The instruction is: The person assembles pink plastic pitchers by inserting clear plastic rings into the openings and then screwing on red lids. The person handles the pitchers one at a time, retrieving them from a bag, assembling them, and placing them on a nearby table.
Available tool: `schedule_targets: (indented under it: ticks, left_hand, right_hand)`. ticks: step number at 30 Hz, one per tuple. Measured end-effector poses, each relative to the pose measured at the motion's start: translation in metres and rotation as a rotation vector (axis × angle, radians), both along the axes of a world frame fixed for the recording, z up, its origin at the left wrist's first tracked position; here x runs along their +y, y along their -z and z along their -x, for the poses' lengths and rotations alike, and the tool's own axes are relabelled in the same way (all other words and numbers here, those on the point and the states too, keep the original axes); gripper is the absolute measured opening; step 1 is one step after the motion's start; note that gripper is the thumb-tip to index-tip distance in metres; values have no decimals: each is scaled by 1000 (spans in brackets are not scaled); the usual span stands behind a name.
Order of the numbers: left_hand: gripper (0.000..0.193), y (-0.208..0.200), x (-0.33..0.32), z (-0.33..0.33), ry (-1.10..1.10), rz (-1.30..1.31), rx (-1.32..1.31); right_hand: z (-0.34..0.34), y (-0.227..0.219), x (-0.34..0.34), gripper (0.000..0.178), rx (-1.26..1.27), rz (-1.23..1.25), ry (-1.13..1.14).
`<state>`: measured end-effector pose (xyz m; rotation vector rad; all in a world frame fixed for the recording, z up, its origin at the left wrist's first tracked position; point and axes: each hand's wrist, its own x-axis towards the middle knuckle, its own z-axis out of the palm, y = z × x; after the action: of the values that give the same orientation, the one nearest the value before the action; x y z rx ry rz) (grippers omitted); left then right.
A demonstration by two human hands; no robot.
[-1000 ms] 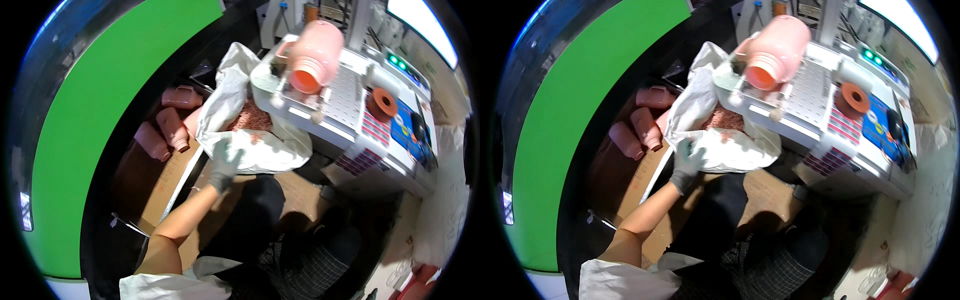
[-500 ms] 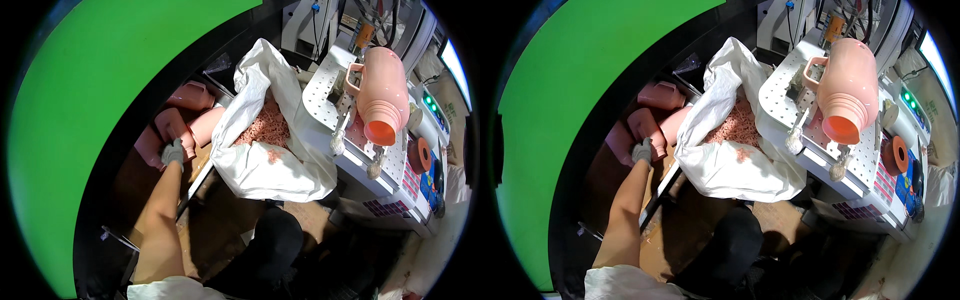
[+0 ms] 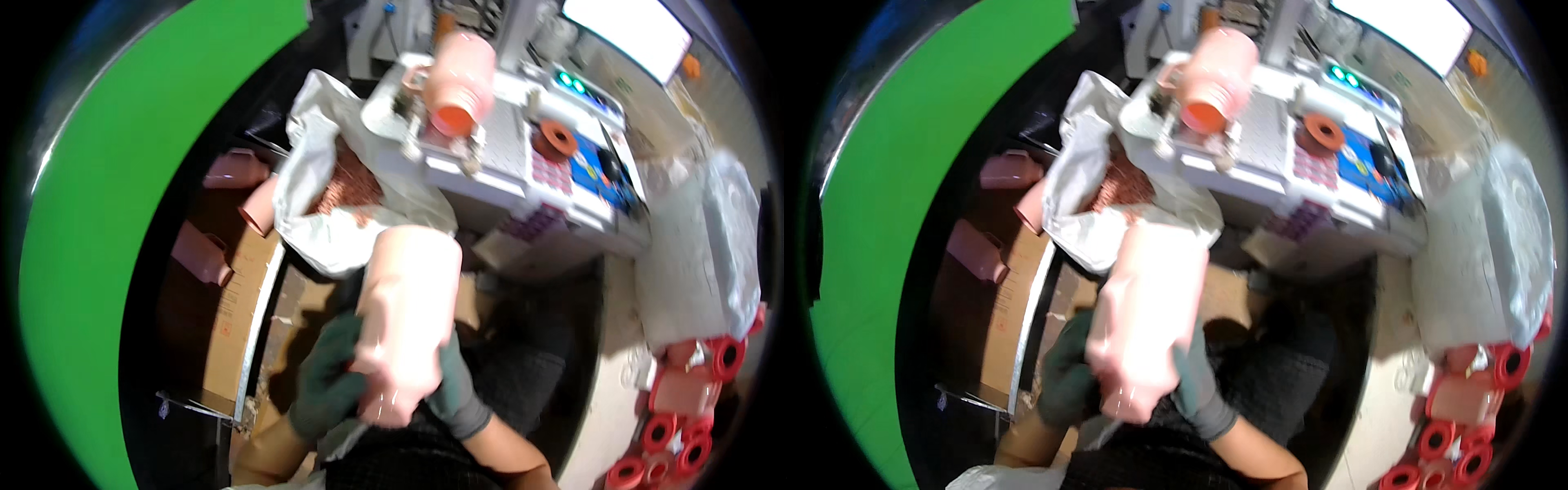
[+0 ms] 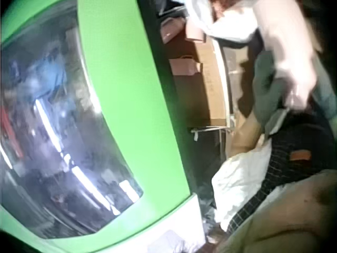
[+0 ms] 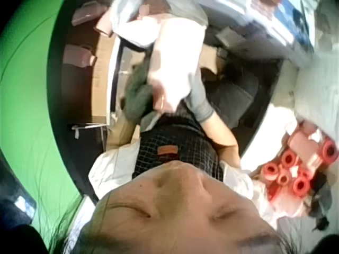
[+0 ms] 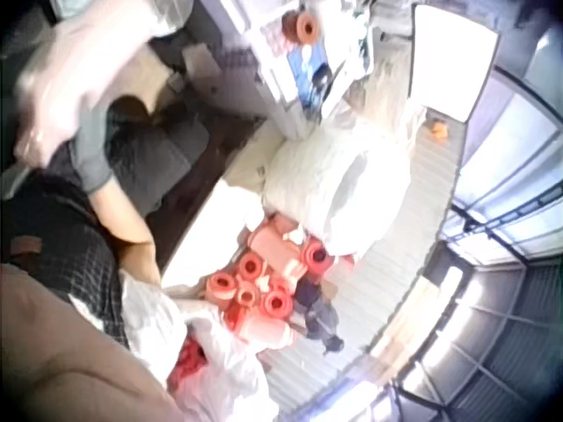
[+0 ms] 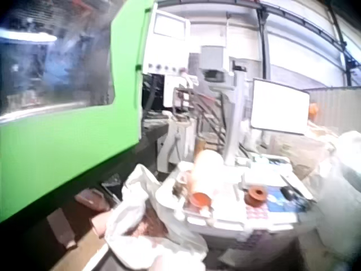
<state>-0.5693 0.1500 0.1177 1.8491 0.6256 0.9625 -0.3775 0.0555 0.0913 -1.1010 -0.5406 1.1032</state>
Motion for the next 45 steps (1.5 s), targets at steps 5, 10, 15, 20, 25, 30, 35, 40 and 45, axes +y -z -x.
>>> schedule_targets:
  ticks: [5,10,15,20,25,30,35,40,45]
  left_hand:
    - [104,-9,-27,-95,594,-454,191]
    - [79,5,-69,-141,664,-424,202]
    - [70,-12,-92,-175,732,-569,344]
    - [65,3,-119,-193,834,-626,305]
    - [74,-5,-122,-190,898,-748,369]
    - [65,-8,-42,-153,670,-363,206]
    - [68,-23,-35,-118,706,-392,161]
    - [46,38,-52,-117,230,-290,-122]
    - [56,-37,-49,-123,499,-140,92]
  right_hand:
    - [-53,43,-115,81,1209,73,-9]
    - [-61,10,-205,33,-411,536,105]
    - [-52,-62,-195,19,-1166,263,279]
    - [-78,-46,-200,14,-1265,475,-341]
    - [-86,-39,-202,17,-1404,384,-365]
    - [-68,1,-269,18,-1555,211,311]
    - [-84,-57,-139,32,-1131,-223,554]
    - [-110,-26,82,61,-1265,-20,61]
    - [-183,-85,-5,61,-1465,-272,507]
